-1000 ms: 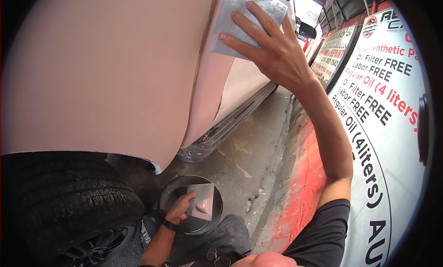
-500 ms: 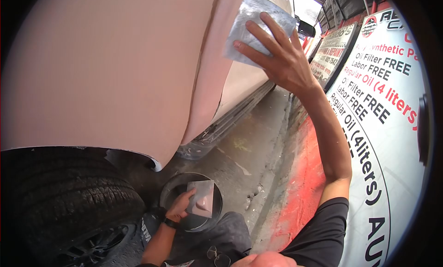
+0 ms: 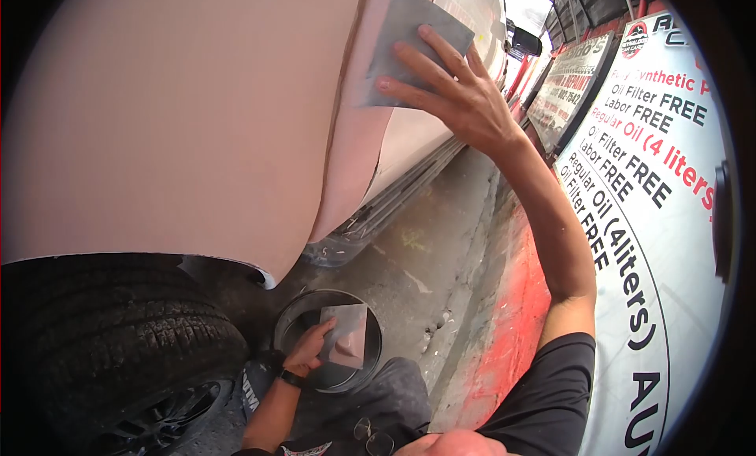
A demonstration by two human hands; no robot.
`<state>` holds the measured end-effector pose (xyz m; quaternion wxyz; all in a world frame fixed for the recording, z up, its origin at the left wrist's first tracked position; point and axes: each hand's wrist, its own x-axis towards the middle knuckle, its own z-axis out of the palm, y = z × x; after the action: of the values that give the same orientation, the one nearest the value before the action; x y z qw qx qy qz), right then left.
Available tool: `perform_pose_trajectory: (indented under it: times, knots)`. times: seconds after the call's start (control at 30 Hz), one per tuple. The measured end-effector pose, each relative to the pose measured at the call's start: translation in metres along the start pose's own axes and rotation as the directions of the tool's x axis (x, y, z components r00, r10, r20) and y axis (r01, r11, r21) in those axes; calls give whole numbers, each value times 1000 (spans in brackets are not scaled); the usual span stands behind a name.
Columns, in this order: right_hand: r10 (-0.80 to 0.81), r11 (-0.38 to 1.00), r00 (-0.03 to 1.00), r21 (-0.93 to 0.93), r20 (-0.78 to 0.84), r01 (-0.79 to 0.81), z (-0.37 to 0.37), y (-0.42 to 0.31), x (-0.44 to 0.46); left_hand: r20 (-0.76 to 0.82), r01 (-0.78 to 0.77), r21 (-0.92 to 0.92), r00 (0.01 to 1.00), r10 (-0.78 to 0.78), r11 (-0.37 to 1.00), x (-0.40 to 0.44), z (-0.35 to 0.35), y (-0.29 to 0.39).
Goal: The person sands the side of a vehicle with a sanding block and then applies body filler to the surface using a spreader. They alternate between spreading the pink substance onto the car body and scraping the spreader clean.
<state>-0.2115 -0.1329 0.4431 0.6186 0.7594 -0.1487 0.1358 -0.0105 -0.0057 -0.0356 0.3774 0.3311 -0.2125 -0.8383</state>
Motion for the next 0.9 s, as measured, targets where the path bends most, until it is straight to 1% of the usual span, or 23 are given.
perform_pose_trajectory:
  times: [0.03, 0.13, 0.2, 0.23, 0.37, 0.5, 0.57, 0.7, 0.8, 0.9]
  knots:
    - [-7, 1000, 1000, -1, 13, 7, 2, 3, -5, 10, 0, -16, 1000, 0, 1000, -2, 1, 1]
    - [53, 998, 997, 29, 48, -54, 3, 7, -22, 46, -7, -68, 999, 11, 998, -4, 5, 3]
    - [53, 999, 998, -11, 42, -53, -5, 2, -24, 73, -14, -110, 997, 22, 994, -1, 4, 1]
    - [53, 998, 998, -30, 39, -52, -12, -2, -23, 75, -14, -93, 997, 21, 996, 0, 4, 0]
    - [35, 999, 998, -12, -51, -36, -21, -13, -1, 87, -14, -48, 996, 18, 999, 2, 2, -2]
    - [19, 1000, 998, -23, -63, -21, -21, -10, 11, 47, -16, -10, 999, 17, 1000, 3, -1, -3]
    - [-1, 999, 998, -40, -69, -2, -19, -8, 14, 62, -17, -21, 998, 18, 1000, 2, 1, -1]
    - [3, 1000, 1000, -30, -26, -4, -14, -2, 13, 85, -2, -61, 996, 7, 998, -4, 8, 5]
    - [26, 1000, 1000, 16, 16, -26, -3, 5, 5, 46, 8, -33, 999, -7, 999, -6, 9, 7]
    - [50, 998, 997, 34, 64, -53, 3, 10, -13, 73, -3, -95, 997, 10, 995, 1, 2, 1]
